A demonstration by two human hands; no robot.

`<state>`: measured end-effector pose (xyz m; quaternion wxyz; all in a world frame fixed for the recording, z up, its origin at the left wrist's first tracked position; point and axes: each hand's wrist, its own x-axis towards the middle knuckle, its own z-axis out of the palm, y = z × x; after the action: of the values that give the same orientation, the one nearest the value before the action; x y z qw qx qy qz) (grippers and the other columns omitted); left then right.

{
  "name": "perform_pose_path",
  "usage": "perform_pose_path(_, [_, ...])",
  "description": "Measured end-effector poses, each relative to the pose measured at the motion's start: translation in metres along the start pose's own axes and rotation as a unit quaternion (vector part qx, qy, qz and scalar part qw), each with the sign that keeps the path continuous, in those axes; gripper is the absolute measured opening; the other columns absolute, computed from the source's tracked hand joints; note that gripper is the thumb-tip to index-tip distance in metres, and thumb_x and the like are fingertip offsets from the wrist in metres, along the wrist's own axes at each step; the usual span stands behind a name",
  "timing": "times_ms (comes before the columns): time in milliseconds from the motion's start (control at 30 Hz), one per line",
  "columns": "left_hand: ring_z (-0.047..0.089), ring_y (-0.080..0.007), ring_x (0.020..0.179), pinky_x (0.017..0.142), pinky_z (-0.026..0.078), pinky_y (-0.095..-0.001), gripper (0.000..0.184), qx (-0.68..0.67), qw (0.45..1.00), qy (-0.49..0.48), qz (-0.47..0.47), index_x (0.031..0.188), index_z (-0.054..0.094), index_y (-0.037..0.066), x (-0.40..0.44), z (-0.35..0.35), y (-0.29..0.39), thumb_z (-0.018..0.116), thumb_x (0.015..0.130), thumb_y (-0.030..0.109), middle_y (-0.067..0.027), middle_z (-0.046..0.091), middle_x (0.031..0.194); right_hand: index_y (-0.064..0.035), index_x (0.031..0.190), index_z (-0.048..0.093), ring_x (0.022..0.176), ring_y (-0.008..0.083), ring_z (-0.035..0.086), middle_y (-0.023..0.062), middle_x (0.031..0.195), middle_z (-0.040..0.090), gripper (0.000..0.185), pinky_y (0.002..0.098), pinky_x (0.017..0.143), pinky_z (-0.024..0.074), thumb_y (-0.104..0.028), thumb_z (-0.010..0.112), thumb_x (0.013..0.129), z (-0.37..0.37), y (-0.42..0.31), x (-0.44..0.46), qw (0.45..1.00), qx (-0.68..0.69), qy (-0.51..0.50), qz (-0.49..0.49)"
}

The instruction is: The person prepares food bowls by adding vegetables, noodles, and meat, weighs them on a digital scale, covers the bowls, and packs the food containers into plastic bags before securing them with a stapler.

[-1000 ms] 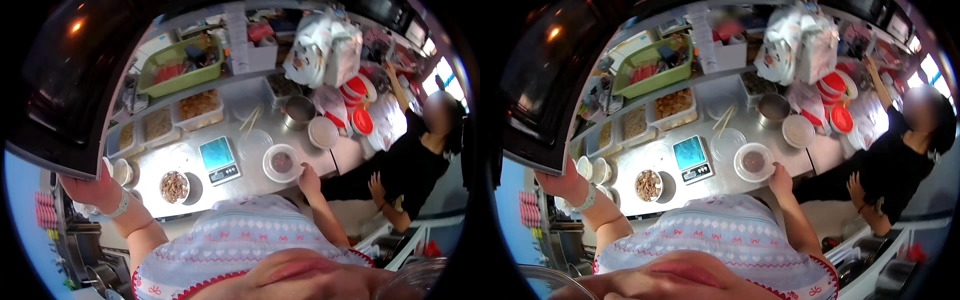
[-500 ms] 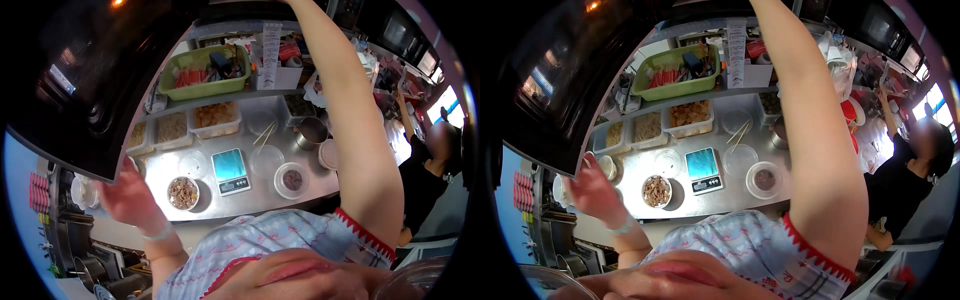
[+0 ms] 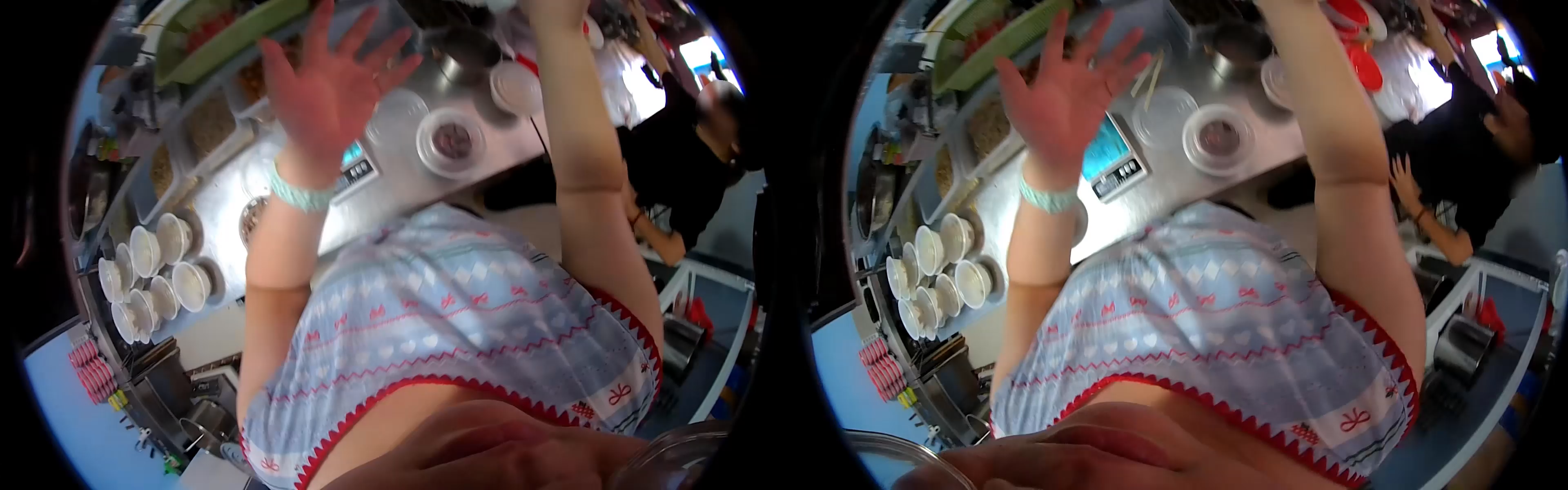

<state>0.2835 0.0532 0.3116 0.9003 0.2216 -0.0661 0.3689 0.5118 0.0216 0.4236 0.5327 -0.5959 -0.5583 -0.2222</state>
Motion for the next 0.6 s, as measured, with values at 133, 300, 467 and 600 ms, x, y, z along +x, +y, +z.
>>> perform_pose_path(133, [0.027,-0.0496,0.139,0.111,0.022,-0.0706,0.084,-0.194,0.964,-0.054,-0.173,0.147,0.031,0.007,-0.015,-0.039,-0.020,0.053,0.088,0.063,-0.0231,0.030,0.152,-0.0177,0.115,0.069,0.113,0.0241,0.061,0.0027,0.124,0.064,0.030,0.0345,0.088,0.0527,-0.009,0.064,0.086,-0.042,0.031,-0.183,0.967,0.063,-0.222,-0.110])
perform_pose_path(300, [0.039,-0.0441,0.135,0.108,0.038,-0.0609,0.063,-0.019,0.962,0.200,-0.186,0.145,0.027,-0.002,-0.095,-0.120,-0.082,0.044,0.089,0.022,-0.0245,0.037,0.147,-0.0040,0.116,0.065,0.120,0.0348,0.054,0.0141,0.135,0.055,0.033,0.0389,0.100,0.0455,-0.016,0.070,0.085,-0.064,0.068,-0.305,0.954,0.150,-0.210,0.150])
perform_pose_path(467, [0.039,-0.0387,0.136,0.109,0.038,-0.0577,0.061,0.038,0.950,0.301,-0.073,0.146,0.031,0.005,-0.147,-0.174,-0.109,0.048,0.093,0.030,-0.0172,0.039,0.148,0.0007,0.100,0.066,0.108,0.0333,0.059,0.0239,0.114,0.058,0.031,0.0386,0.093,0.0477,-0.027,0.068,0.087,-0.027,0.151,-0.385,0.830,-0.060,-0.216,0.511])
perform_pose_path(600, [0.041,-0.0325,0.135,0.111,0.033,-0.0534,0.061,0.095,0.942,0.322,-0.004,0.145,0.034,0.009,-0.128,-0.193,-0.127,0.049,0.098,0.044,-0.0132,0.042,0.146,0.0019,0.096,0.064,0.078,0.0249,0.068,0.0188,0.090,0.064,0.030,0.0327,0.069,0.0551,-0.027,0.066,0.089,-0.027,0.151,-0.379,0.756,0.086,-0.226,0.608])
